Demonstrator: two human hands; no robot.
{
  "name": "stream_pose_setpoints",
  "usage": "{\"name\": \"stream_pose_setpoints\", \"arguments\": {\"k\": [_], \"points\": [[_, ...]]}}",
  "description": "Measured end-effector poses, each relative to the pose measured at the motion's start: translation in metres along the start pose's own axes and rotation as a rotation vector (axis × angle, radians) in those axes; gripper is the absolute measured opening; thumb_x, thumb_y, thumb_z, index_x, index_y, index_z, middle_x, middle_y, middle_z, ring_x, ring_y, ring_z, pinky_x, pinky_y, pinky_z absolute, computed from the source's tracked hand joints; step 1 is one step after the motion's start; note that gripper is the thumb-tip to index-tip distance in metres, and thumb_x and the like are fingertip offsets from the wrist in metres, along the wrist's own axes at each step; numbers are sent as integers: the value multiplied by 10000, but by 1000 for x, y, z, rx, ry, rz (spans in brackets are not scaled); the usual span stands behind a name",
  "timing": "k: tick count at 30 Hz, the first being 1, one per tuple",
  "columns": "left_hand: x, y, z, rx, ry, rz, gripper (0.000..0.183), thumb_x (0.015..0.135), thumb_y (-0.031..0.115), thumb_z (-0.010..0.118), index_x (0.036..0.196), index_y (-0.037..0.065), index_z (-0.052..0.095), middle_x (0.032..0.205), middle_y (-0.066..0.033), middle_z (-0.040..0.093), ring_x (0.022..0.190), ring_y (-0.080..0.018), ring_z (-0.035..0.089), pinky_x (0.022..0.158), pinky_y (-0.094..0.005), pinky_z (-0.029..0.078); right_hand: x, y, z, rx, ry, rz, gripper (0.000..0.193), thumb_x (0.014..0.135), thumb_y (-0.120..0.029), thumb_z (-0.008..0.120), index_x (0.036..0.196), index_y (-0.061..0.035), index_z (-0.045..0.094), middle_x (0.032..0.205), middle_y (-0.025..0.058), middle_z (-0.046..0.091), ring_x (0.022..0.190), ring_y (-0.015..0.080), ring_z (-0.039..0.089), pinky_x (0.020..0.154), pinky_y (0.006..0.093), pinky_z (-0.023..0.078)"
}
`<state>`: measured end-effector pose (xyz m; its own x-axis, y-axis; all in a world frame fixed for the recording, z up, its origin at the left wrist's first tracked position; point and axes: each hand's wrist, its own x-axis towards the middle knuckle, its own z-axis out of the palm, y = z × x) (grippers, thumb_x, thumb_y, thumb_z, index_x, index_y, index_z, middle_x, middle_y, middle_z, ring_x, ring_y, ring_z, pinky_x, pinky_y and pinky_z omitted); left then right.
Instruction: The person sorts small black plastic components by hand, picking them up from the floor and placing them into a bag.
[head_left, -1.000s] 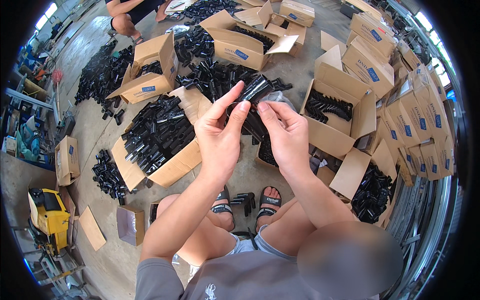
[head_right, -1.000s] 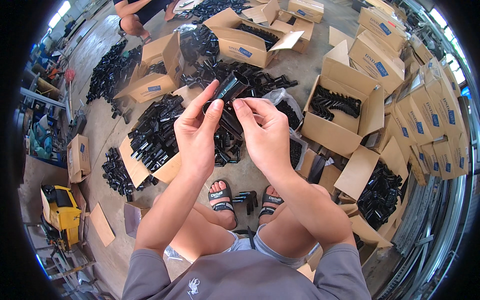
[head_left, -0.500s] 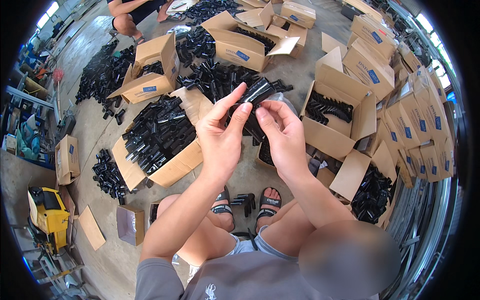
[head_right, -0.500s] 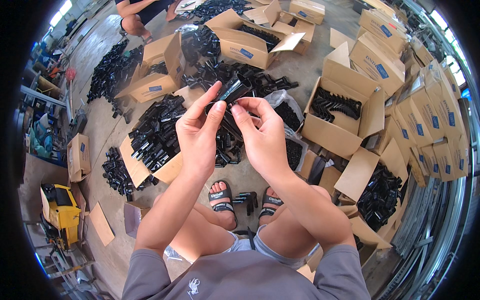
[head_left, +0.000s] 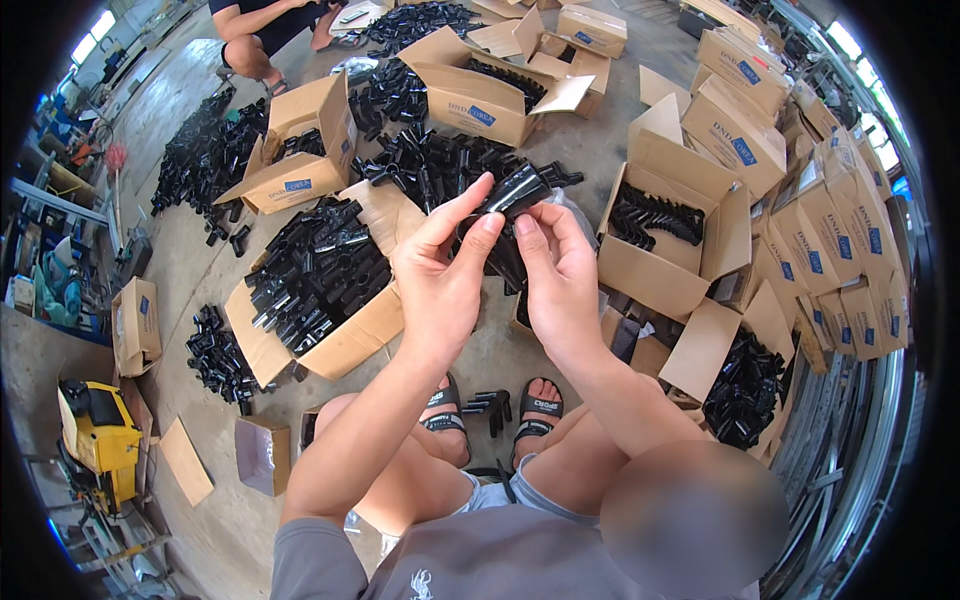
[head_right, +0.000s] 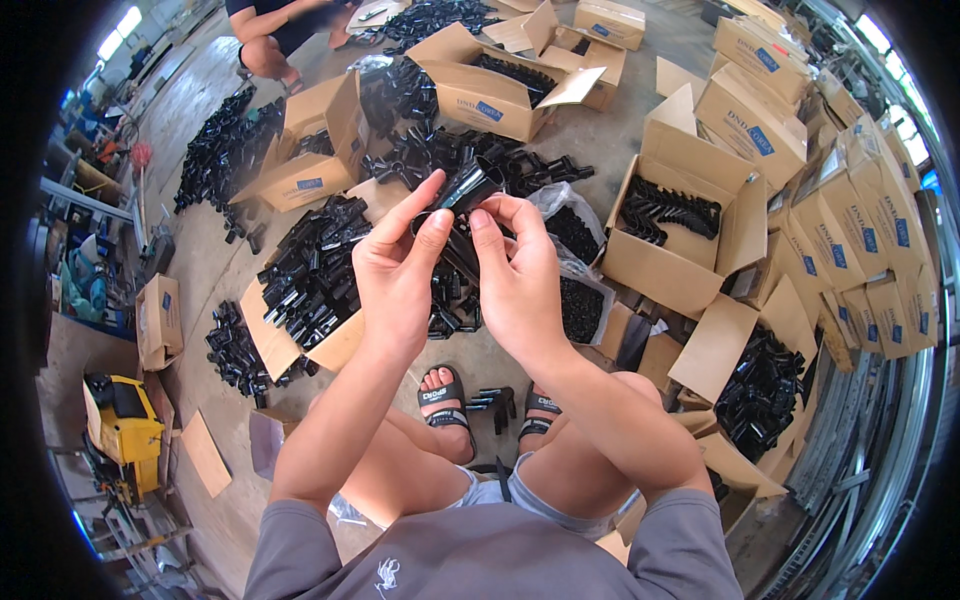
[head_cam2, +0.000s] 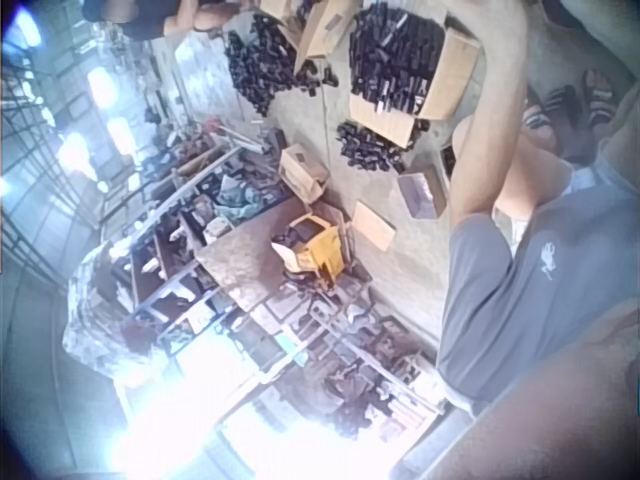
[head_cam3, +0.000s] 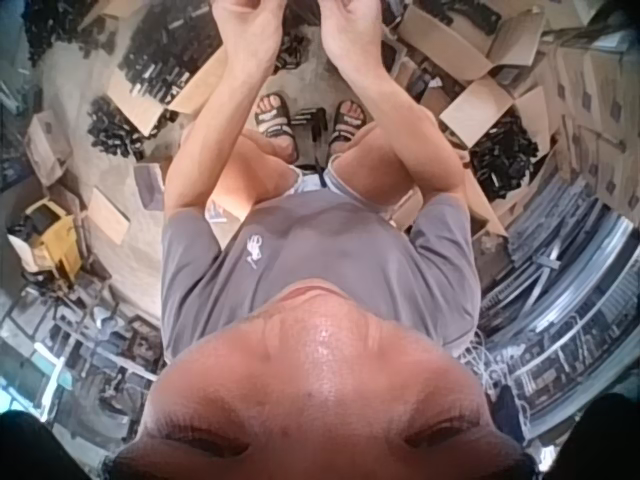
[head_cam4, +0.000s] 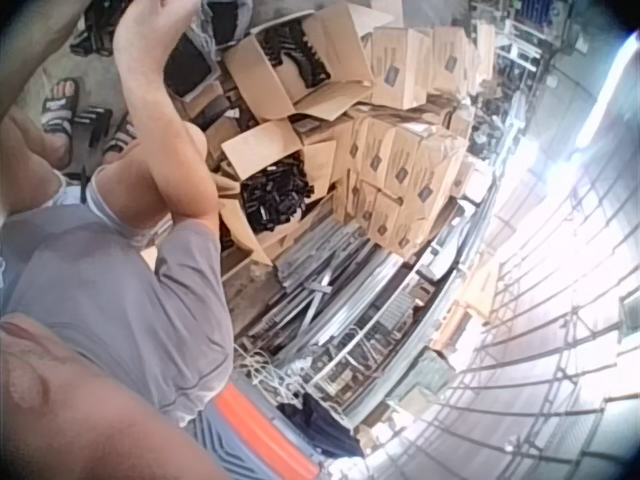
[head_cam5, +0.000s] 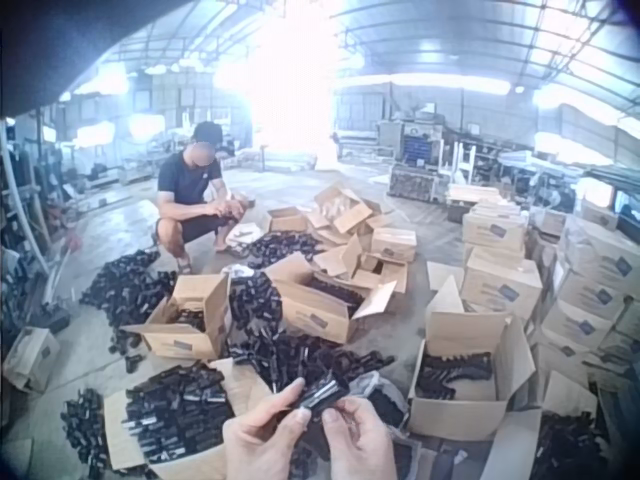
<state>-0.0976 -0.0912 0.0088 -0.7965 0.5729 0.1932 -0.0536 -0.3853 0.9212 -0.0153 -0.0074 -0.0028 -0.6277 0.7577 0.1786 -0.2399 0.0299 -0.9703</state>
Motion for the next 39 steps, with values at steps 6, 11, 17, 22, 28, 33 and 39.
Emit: {"name": "stream_pose_setpoints", "arguments": {"k": [6, 11, 17, 22, 28, 33, 39], "points": [[0, 1, 0, -4, -2, -9, 380, 952, -17, 688, 1329, 20, 664, 1175, -70, 716, 1021, -85, 634, 893, -229, 506, -2, -2, -3, -30, -43, 17, 227, 1046, -187, 605, 1174, 0, 598, 1165, 70, 623, 988, 101, 600, 883, 283, 498], [0, 0, 0, -7, -8, 2, 376, 956, -17, 683, 1330, 18, 663, 1192, -71, 714, 1027, -83, 635, 894, -232, 508, -1, 2, -4, -23, -24, 8, 204, 1025, -169, 629, 1147, -6, 621, 1245, 78, 597, 1035, 122, 603, 902, 310, 500], [-3, 1, 3, -1, -8, -24, 374, 957, -24, 677, 1329, 3, 658, 1217, -82, 707, 1060, -95, 636, 925, -243, 508, -4, 2, -8, -12, -10, -28, 181, 1018, -155, 625, 1123, -8, 641, 1248, 93, 603, 1092, 168, 611, 915, 330, 502], [-3, -4, 0, 23, -4, -10, 367, 956, -31, 669, 1323, -20, 653, 1249, -104, 695, 1093, -124, 636, 974, -268, 503, -1, 15, -7, -55, 13, -31, 198, 1023, -171, 617, 1135, -7, 630, 1229, 108, 611, 1089, 182, 619, 900, 333, 514], [5, -4, 4, 34, -66, 35, 388, 965, -19, 660, 1352, 6, 641, 1241, -79, 692, 1082, -104, 633, 955, -264, 514, 7, 9, -11, -28, 25, -105, 165, 1017, -150, 628, 1087, -1, 619, 1261, 102, 595, 1071, 168, 612, 900, 325, 518], [0, 11, 0, 69, -51, 23, 401, 958, -16, 673, 1356, 24, 645, 1166, -46, 711, 982, -59, 633, 877, -221, 517, -1, -8, -3, -5, 14, 19, 204, 1057, -207, 582, 1152, -28, 610, 1142, 31, 629, 999, 112, 598, 875, 265, 483], [-11, 18, 7, 97, -140, -85, 465, 894, 1, 755, 1346, 55, 656, 1165, -87, 734, 930, -89, 687, 659, -237, 591, -17, -31, -20, 475, -207, 422, 392, 1059, -445, 535, 1264, -114, 579, 1125, -6, 641, 1031, 101, 606, 835, 295, 507]]}}
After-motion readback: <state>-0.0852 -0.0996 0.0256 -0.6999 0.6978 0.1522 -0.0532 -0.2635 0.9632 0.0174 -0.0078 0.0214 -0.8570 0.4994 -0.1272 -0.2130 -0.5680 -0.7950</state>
